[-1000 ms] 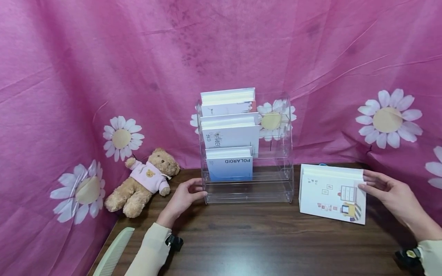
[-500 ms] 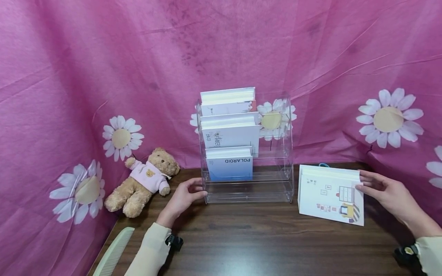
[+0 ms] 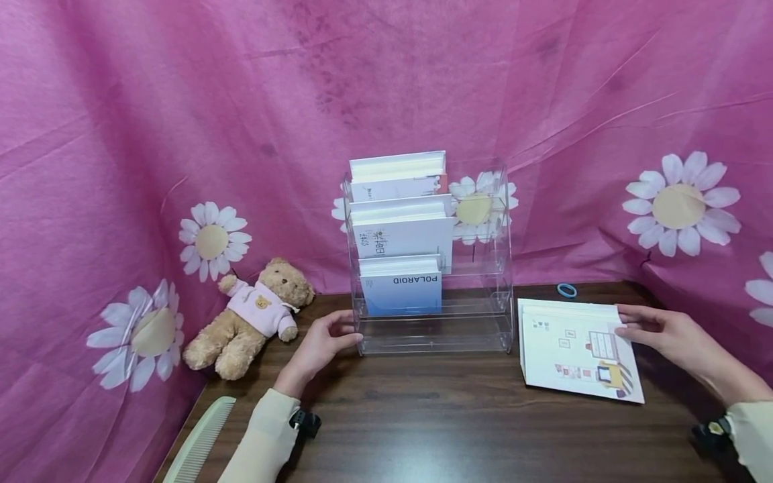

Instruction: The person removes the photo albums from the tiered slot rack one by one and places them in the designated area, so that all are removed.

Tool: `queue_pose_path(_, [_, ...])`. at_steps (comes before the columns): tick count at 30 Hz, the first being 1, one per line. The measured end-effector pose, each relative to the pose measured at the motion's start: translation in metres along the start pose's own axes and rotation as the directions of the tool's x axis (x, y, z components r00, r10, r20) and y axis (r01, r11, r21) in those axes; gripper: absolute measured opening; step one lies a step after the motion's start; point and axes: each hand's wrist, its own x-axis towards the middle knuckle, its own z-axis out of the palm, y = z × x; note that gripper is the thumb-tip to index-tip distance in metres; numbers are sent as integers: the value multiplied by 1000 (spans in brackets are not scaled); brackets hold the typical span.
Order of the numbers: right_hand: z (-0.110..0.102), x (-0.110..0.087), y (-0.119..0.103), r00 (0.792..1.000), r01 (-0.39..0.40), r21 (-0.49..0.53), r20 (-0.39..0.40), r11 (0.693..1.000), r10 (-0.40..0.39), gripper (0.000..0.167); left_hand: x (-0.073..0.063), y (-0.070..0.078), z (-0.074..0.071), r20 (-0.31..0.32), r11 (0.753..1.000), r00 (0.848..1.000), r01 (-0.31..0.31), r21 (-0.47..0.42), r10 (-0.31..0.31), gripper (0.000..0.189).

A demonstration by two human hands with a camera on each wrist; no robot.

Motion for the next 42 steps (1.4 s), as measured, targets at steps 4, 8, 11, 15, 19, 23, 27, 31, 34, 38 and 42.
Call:
queue_pose_path(4, [-2, 3, -2, 998, -46, -58, 28, 997, 47, 71, 1, 0, 0, -4, 1000, 1000, -4, 1, 4, 52])
queue_pose_path(8, [-1, 6, -3, 994, -91, -63, 54, 994, 95, 77, 1, 0, 0, -1, 1000, 1000, -8, 2, 8, 53])
queue_pose_path(11, [0, 10, -2, 992, -107, -46, 68, 993, 110, 80, 1, 0, -1, -2, 1000, 1000, -5, -1, 5, 54])
queue_pose_path(15, [0, 15, 0, 988, -117, -22, 96, 993, 118, 82, 0, 0, -1, -6, 1000, 1000, 1, -2, -1, 55])
queue_pose_path(19, [1, 19, 3, 985, -132, 2, 113, 991, 131, 84, 0, 0, -1, 0, 1000, 1000, 3, -5, -3, 54])
queue_pose_path(23, [1, 22, 6, 984, -133, 14, 121, 991, 130, 83, 0, 0, -1, 9, 1000, 1000, 4, -11, -4, 54])
queue_pose_path(27, [2, 24, 9, 985, -127, 31, 126, 991, 122, 81, 0, 0, -1, 16, 1000, 1000, 5, -19, -5, 53])
queue_pose_path(31, [3, 27, 12, 982, -132, 45, 139, 990, 125, 79, 0, -1, 0, 15, 1000, 1000, 13, -22, -12, 52])
queue_pose_path(34, [4, 29, 15, 979, -141, 55, 154, 988, 131, 80, -1, -2, 0, 11, 1000, 1000, 14, -23, -14, 53])
queue_pose_path(38, [5, 31, 17, 974, -157, 71, 174, 985, 142, 80, -1, -2, 1, 15, 1000, 1000, 5, -23, -5, 52])
queue_pose_path(42, [5, 32, 17, 968, -173, 79, 198, 982, 154, 78, -1, -2, 1, 13, 1000, 1000, 4, -21, -4, 52])
